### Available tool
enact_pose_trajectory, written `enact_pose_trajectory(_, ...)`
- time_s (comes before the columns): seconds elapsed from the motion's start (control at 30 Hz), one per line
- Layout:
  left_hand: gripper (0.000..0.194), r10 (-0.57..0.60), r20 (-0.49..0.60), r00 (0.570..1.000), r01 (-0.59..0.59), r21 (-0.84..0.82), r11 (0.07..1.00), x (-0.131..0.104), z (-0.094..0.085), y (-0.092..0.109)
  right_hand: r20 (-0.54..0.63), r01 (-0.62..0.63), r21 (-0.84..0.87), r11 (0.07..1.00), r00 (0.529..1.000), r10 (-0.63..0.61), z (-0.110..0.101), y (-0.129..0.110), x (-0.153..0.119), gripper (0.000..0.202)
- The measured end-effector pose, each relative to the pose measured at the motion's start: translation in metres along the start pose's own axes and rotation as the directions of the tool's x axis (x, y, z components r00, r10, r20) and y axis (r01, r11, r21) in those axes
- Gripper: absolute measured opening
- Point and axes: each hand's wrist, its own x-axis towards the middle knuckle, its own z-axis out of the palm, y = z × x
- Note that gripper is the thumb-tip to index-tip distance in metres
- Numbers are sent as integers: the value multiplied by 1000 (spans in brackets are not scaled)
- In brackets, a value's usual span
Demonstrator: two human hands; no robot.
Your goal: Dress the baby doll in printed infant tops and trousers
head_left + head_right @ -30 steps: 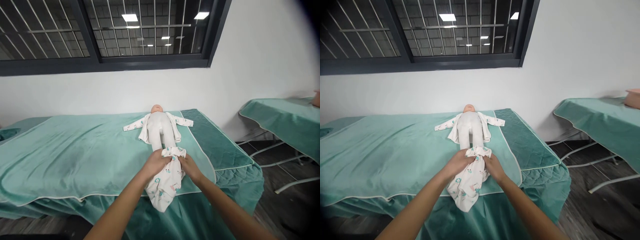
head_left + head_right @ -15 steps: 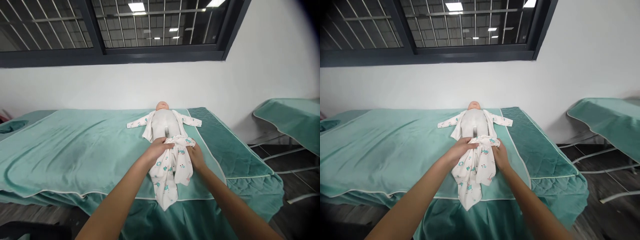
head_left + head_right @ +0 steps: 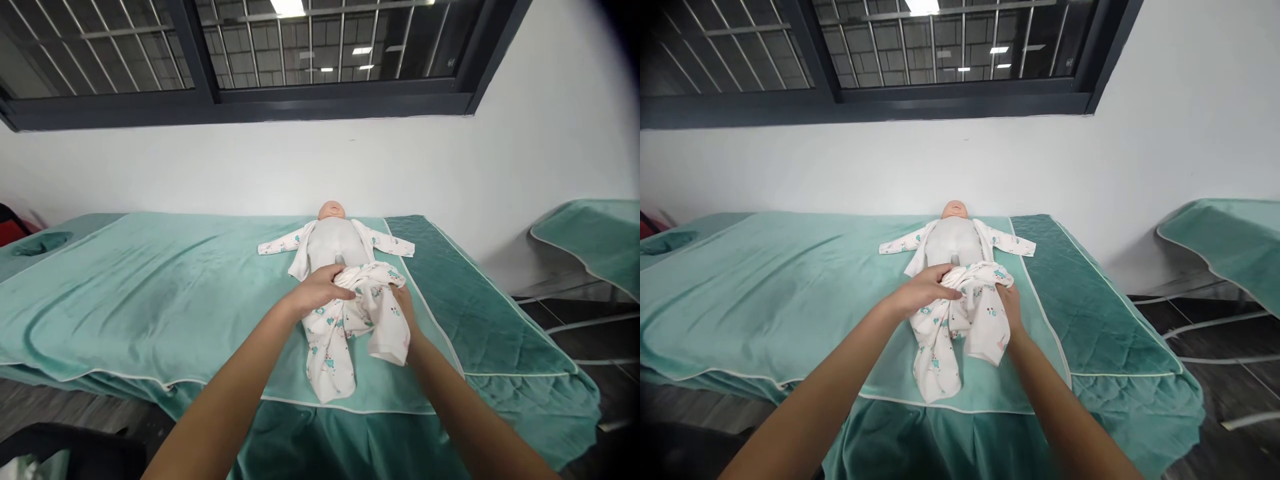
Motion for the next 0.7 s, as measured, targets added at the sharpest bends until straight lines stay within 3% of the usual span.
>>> enact_pose_trajectory(0.1, 20, 50, -203, 978, -13, 180, 984, 15, -2, -4, -109, 50, -33, 998, 993, -53, 3, 0, 7, 18)
enact_pose_trajectory(0.27, 17, 164, -380, 910, 53, 499, 865, 37, -4, -3, -135, 126, -306, 944, 975, -174, -3, -3, 23, 16)
enact_pose_trajectory(0.37, 23, 210, -426, 880, 141, 656, 742, 46, -7, -6, -97, 141, -392, 909, 976, -193, -6, 0, 30, 18)
enact_pose_trajectory(0.53, 26, 242, -431, 869, 245, 800, 548, 62, -7, -11, -36, 169, -507, 845, 975, -217, -7, 11, 44, 22)
enact_pose_trajectory(0.7, 35, 382, -442, 811, 235, 846, 478, 76, -3, -14, -80, 147, -540, 829, 971, -224, -6, 19, 60, 21)
